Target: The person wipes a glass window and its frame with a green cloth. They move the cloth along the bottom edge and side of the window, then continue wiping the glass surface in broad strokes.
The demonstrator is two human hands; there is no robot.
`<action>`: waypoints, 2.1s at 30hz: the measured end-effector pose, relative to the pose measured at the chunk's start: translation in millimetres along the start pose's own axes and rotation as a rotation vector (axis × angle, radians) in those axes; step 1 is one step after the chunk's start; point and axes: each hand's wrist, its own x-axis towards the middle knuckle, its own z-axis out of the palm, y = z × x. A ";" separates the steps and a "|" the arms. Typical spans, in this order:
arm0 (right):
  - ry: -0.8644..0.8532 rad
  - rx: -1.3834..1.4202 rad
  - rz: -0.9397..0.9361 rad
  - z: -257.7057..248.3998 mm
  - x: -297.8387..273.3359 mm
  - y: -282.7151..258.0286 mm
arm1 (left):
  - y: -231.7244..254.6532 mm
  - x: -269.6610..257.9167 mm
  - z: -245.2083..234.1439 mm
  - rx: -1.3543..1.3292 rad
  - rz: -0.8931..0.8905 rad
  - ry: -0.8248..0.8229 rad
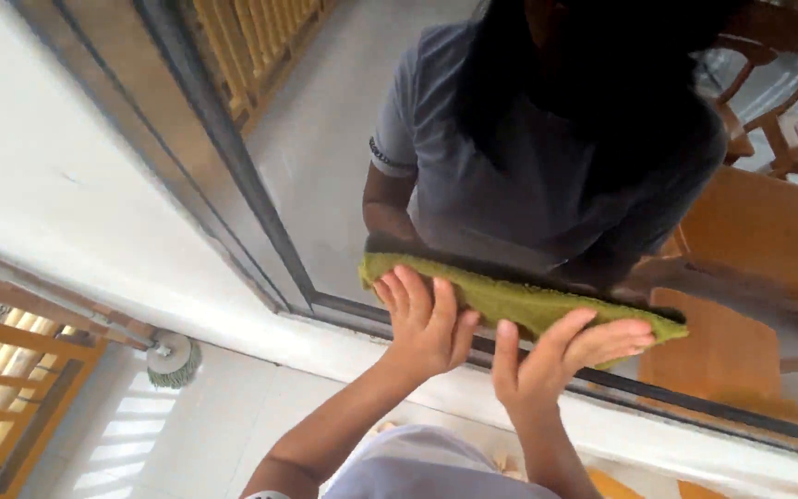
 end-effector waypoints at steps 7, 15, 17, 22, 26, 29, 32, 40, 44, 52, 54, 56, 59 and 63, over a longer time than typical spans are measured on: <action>0.096 -0.128 -0.123 34.9 -65.8 68.6 | -6.5 -83.3 45.8 0.068 0.116 -0.017; 0.191 -0.119 -0.229 24.2 -63.7 112.7 | 35.9 -20.4 35.8 0.059 0.153 0.016; 0.275 -0.050 -0.302 19.3 -64.5 128.6 | 72.2 21.4 21.8 -0.033 0.051 0.023; 0.269 -0.034 -0.307 4.2 -85.2 160.6 | 131.0 55.5 34.4 -0.032 0.058 -0.007; 0.246 0.068 -0.229 -29.9 -102.1 205.9 | 156.0 6.1 85.0 0.146 0.182 0.023; 0.230 0.017 -0.164 -78.5 -116.9 247.8 | 162.5 -56.5 136.3 0.135 0.261 0.034; 0.287 -0.099 -0.089 -130.0 -115.1 330.0 | 149.8 -61.2 126.8 0.100 0.296 0.027; 0.410 -0.210 0.204 -198.0 -77.3 419.9 | 273.6 53.0 121.5 0.046 -0.157 0.173; 0.363 -0.080 0.163 -194.4 -88.0 441.1 | 318.3 -59.0 198.0 0.136 0.036 -0.185; 0.322 -0.108 0.030 -195.3 -108.1 486.3 | 303.3 -36.4 202.9 0.113 0.177 0.120; 0.319 -0.094 0.022 -196.8 -113.7 490.8 | 312.8 21.1 169.4 0.108 0.105 0.205; 0.362 0.116 0.005 -202.0 -116.0 495.3 | 325.9 68.9 154.6 0.040 0.073 0.317; 0.373 0.281 0.125 -208.0 -120.5 532.1 | 355.7 76.7 167.5 0.006 0.049 0.234; 0.409 0.340 0.056 -194.2 -124.1 564.2 | 400.2 20.1 224.8 0.042 0.207 0.238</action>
